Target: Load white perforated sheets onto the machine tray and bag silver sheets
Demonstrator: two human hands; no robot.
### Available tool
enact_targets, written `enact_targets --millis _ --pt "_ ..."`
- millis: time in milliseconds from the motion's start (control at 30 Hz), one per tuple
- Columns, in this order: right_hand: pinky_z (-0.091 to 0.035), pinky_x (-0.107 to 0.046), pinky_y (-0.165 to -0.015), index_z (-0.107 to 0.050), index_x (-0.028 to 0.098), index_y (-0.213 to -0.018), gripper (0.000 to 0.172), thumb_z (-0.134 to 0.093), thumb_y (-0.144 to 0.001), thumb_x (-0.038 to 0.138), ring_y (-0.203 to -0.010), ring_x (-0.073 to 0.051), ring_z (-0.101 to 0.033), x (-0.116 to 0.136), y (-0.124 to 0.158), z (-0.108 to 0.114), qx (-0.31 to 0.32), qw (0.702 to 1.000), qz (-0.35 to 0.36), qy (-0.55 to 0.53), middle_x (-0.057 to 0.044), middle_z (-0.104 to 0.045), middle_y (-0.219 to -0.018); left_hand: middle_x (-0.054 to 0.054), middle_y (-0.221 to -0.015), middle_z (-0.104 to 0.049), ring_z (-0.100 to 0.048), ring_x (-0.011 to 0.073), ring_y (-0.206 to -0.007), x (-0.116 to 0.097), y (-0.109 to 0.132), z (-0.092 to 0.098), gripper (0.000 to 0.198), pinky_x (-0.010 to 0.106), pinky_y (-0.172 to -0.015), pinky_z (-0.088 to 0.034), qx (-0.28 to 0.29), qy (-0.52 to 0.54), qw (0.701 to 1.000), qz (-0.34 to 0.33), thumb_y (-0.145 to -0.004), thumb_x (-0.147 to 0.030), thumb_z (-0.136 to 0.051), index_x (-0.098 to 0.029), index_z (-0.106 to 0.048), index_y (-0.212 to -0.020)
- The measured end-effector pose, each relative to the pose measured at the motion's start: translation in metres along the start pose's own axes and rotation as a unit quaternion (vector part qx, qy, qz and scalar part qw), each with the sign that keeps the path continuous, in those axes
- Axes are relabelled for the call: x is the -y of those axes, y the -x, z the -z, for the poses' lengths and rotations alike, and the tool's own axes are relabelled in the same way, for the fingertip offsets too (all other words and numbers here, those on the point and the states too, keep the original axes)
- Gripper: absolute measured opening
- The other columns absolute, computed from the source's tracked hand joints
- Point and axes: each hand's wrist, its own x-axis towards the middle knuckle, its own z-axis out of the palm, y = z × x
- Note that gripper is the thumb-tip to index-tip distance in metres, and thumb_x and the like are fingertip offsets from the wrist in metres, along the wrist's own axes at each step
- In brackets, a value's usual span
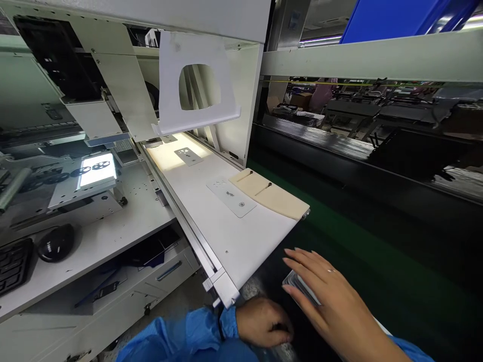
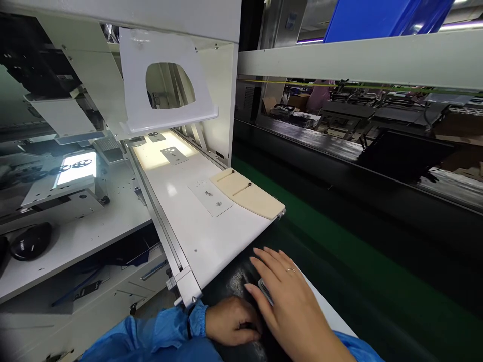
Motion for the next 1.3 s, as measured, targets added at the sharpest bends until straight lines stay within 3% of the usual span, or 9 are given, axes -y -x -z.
enact_targets --millis 133,233,400,533,700,833,1000,1167,1300 --pt "-0.062 -0.035 -0.070 -0.071 0.020 -0.102 0.038 -0.040 -0.097 0.043 -0.090 -0.022 -0.070 -0.021 0.048 0.003 0.016 0.995 -0.090 -0.028 -0.007 -0.073 -0.099 0.003 -0.089 -0.074 -0.068 0.0116 -0.083 -0.001 -0.001 0.002 0.017 0.017 -0.074 -0.048 -0.008 -0.033 0.999 0.011 -0.087 -0.025 -0.060 -0.016 -0.069 -0.098" --pt "-0.062 -0.035 -0.068 -0.071 0.020 -0.100 0.040 -0.043 -0.095 0.047 -0.088 -0.023 -0.070 -0.026 0.080 0.003 0.029 0.990 -0.138 -0.019 -0.008 -0.073 -0.097 0.003 -0.087 -0.073 -0.068 0.0110 -0.081 -0.003 -0.001 0.004 0.017 0.017 -0.072 -0.048 -0.010 -0.039 0.999 0.016 -0.087 -0.026 -0.060 -0.015 -0.069 -0.097" --pt "-0.062 -0.036 -0.064 -0.070 0.013 -0.107 0.056 -0.032 -0.097 0.054 -0.097 -0.026 -0.067 -0.021 0.108 -0.009 0.014 0.990 -0.118 0.082 -0.011 -0.070 -0.111 0.003 -0.086 -0.072 -0.066 0.0112 -0.079 -0.003 -0.001 0.002 0.016 0.018 -0.072 -0.048 -0.025 -0.028 0.999 0.022 -0.086 -0.024 -0.059 -0.015 -0.068 -0.096" --pt "-0.060 -0.035 -0.056 -0.069 0.006 -0.107 0.063 -0.021 -0.100 0.045 -0.097 -0.029 -0.067 -0.019 0.117 -0.030 -0.006 0.981 -0.091 0.169 -0.014 -0.069 -0.112 0.003 -0.085 -0.072 -0.066 0.0110 -0.077 -0.002 0.000 0.000 0.016 0.018 -0.071 -0.048 -0.045 -0.016 0.998 0.028 -0.086 -0.025 -0.059 -0.016 -0.069 -0.094" --pt "-0.060 -0.035 -0.062 -0.072 0.004 -0.098 0.057 -0.020 -0.100 0.029 -0.088 -0.026 -0.069 -0.020 0.122 -0.043 -0.030 0.977 -0.062 0.204 -0.014 -0.072 -0.101 0.004 -0.084 -0.072 -0.066 0.0115 -0.077 -0.002 0.001 -0.001 0.016 0.018 -0.071 -0.047 -0.059 -0.019 0.998 0.032 -0.086 -0.024 -0.058 -0.015 -0.069 -0.093" --pt "-0.059 -0.034 -0.061 -0.072 0.006 -0.097 0.053 -0.023 -0.099 0.026 -0.088 -0.025 -0.069 -0.019 0.123 -0.040 -0.018 0.978 -0.074 0.196 -0.013 -0.072 -0.100 0.005 -0.082 -0.072 -0.064 0.0113 -0.074 -0.002 0.001 -0.001 0.017 0.019 -0.069 -0.047 -0.063 -0.026 0.997 0.038 -0.086 -0.025 -0.058 -0.014 -0.069 -0.093" --pt "-0.060 -0.035 -0.073 -0.073 0.010 -0.097 0.042 -0.032 -0.096 0.019 -0.087 -0.023 -0.069 -0.012 0.120 -0.031 0.015 0.979 -0.099 0.179 -0.011 -0.073 -0.097 0.005 -0.082 -0.071 -0.062 0.0109 -0.072 -0.003 0.003 -0.002 0.019 0.019 -0.068 -0.047 -0.068 0.000 0.997 0.044 -0.087 -0.026 -0.054 -0.015 -0.069 -0.090" --pt "-0.057 -0.037 -0.085 -0.068 0.013 -0.114 0.036 -0.043 -0.090 0.020 -0.108 -0.028 -0.063 -0.005 0.117 -0.028 0.095 0.964 -0.145 0.200 -0.012 -0.064 -0.123 0.005 -0.077 -0.068 -0.059 0.0105 -0.066 -0.005 0.005 -0.002 0.021 0.020 -0.064 -0.045 -0.084 0.030 0.995 0.053 -0.088 -0.027 -0.051 -0.015 -0.068 -0.088" --pt "-0.057 -0.036 -0.084 -0.070 0.019 -0.112 0.034 -0.044 -0.090 0.020 -0.105 -0.026 -0.065 -0.004 0.119 -0.027 0.106 0.963 -0.151 0.197 -0.012 -0.066 -0.119 0.003 -0.074 -0.067 -0.057 0.0101 -0.063 -0.007 0.006 -0.003 0.022 0.020 -0.062 -0.044 -0.082 0.033 0.995 0.048 -0.088 -0.028 -0.051 -0.015 -0.068 -0.086"
